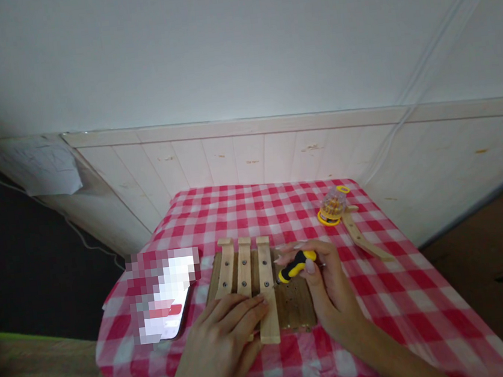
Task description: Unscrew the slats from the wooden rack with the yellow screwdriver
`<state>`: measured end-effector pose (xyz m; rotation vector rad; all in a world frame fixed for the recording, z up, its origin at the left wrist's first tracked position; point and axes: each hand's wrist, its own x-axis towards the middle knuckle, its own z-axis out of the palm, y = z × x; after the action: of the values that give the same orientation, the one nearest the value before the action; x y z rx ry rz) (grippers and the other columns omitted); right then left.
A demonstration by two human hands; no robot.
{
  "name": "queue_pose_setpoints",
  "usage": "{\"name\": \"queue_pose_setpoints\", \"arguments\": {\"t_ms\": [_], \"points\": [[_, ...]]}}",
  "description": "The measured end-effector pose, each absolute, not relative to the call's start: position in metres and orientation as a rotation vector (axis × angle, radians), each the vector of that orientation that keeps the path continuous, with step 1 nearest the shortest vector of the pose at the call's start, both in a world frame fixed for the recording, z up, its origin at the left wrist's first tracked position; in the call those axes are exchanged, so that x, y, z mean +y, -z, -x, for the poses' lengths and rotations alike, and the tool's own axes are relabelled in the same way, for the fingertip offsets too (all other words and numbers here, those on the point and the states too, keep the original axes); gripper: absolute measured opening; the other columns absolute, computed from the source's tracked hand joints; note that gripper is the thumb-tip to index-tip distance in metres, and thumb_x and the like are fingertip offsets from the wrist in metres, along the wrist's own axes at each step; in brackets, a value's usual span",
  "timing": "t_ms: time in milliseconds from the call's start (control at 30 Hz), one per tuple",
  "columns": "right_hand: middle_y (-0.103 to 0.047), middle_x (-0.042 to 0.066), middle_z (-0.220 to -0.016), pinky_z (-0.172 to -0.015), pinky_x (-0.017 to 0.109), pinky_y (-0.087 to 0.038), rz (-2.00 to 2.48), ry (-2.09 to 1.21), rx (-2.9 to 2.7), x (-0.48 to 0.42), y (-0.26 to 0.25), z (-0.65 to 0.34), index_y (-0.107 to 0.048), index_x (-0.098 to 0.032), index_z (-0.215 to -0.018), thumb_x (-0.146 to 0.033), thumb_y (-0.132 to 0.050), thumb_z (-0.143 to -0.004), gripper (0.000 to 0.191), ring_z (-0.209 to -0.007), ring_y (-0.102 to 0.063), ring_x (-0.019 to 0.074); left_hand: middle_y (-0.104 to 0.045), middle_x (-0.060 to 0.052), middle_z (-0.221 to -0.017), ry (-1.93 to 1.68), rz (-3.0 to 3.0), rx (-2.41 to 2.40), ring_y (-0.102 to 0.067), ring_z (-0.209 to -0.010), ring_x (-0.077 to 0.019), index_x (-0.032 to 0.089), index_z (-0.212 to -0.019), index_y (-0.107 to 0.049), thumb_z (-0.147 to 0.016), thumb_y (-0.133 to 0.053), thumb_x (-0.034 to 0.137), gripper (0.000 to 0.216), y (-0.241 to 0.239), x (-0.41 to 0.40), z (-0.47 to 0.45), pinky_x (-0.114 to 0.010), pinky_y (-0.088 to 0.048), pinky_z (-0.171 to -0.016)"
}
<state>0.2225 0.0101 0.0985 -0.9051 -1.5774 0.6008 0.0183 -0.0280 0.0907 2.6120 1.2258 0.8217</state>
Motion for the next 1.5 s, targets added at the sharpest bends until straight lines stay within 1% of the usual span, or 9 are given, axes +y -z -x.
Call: {"name": "queue_pose_setpoints", "arguments": {"t_ms": [100,200,367,600,867,1067,1200,1300,1500], "points": [[-0.069,0.005,-0.104,-0.077,0.038,-0.062,0.905,-0.601,-1.503,0.006,-0.090,-0.221,-0.047,-0.031,-0.116,-0.036,-0.042,-0.104,0.014,-0.096,-0.070,0.0197,-0.074,-0.002,-0.116,-0.806,-2.607,1.219,-0.067,-0.101,-0.0250,0.019,-0.117,-0.066,-0.087,-0.068,0.014,0.030,-0.090,-0.028,-0.018,-0.041,-0.059,-0.087],[-0.068,0.005,-0.105,-0.072,0.037,-0.063,0.909,-0.629,-1.442,0.005,-0.085,-0.218,-0.046,-0.031,-0.115,-0.036,-0.042,-0.103,0.013,-0.092,-0.072,0.0193,-0.074,-0.003,-0.115,-0.812,-2.602,1.221,-0.067,-0.100,-0.0248,0.018,-0.116,-0.067,-0.088,-0.067,0.015,0.029,-0.090,-0.028,-0.018,-0.040,-0.058,-0.086],[-0.068,0.005,-0.099,-0.075,0.041,-0.063,0.904,-0.537,-1.438,0.000,-0.084,-0.217,-0.046,-0.031,-0.113,-0.031,-0.046,-0.102,0.011,-0.092,-0.071,0.0212,-0.074,-0.003,-0.115,-0.782,-2.597,1.212,-0.067,-0.100,-0.0254,0.018,-0.117,-0.066,-0.089,-0.066,0.015,0.028,-0.092,-0.028,-0.017,-0.041,-0.058,-0.086],[-0.073,0.006,-0.099,-0.073,0.040,-0.065,0.809,-0.418,-1.702,-0.009,-0.083,-0.221,-0.050,-0.031,-0.115,-0.022,-0.047,-0.100,0.018,-0.093,-0.074,0.0234,-0.074,-0.002,-0.116,-0.772,-2.572,1.208,-0.066,-0.100,-0.0269,0.017,-0.118,-0.066,-0.084,-0.073,0.013,0.035,-0.094,-0.028,-0.018,-0.044,-0.059,-0.086],[-0.075,0.009,-0.106,-0.081,0.036,-0.063,0.974,-0.106,-1.986,-0.012,-0.094,-0.220,-0.049,-0.028,-0.128,-0.017,-0.046,-0.097,0.033,-0.098,-0.074,0.0245,-0.074,-0.002,-0.115,-0.769,-2.570,1.204,-0.067,-0.099,-0.0276,0.016,-0.117,-0.066,-0.081,-0.075,0.009,0.038,-0.097,-0.027,-0.019,-0.045,-0.060,-0.084],[-0.074,0.011,-0.107,-0.074,0.035,-0.062,1.185,-0.101,-2.052,0.010,-0.125,-0.210,-0.050,-0.024,-0.122,-0.017,-0.038,-0.099,0.026,-0.093,-0.074,0.0238,-0.074,-0.002,-0.115,-0.769,-2.560,1.207,-0.067,-0.098,-0.0271,0.017,-0.116,-0.067,-0.081,-0.075,0.009,0.038,-0.098,-0.027,-0.019,-0.044,-0.059,-0.085],[-0.074,0.012,-0.103,-0.070,0.036,-0.063,1.134,-0.018,-2.207,0.018,-0.135,-0.202,-0.050,-0.021,-0.120,-0.021,-0.035,-0.102,0.024,-0.090,-0.075,0.0247,-0.075,-0.002,-0.113,-0.777,-2.582,1.208,-0.067,-0.098,-0.0280,0.016,-0.117,-0.067,-0.080,-0.075,0.009,0.038,-0.098,-0.028,-0.019,-0.045,-0.060,-0.084],[-0.073,0.011,-0.098,-0.066,0.033,-0.063,1.065,0.058,-2.207,0.015,-0.130,-0.203,-0.050,-0.022,-0.116,-0.023,-0.033,-0.103,0.022,-0.086,-0.075,0.0232,-0.075,-0.002,-0.112,-0.812,-2.587,1.188,-0.067,-0.097,-0.0276,0.016,-0.116,-0.067,-0.080,-0.077,0.010,0.038,-0.097,-0.027,-0.019,-0.044,-0.060,-0.083],[-0.075,0.007,-0.091,-0.071,0.032,-0.064,1.042,0.019,-1.931,-0.003,-0.101,-0.218,-0.052,-0.024,-0.112,-0.020,-0.044,-0.099,0.015,-0.086,-0.075,0.0215,-0.075,-0.001,-0.113,-0.836,-2.583,1.195,-0.067,-0.096,-0.0274,0.017,-0.117,-0.067,-0.082,-0.076,0.015,0.036,-0.093,-0.027,-0.019,-0.044,-0.060,-0.082]]}}
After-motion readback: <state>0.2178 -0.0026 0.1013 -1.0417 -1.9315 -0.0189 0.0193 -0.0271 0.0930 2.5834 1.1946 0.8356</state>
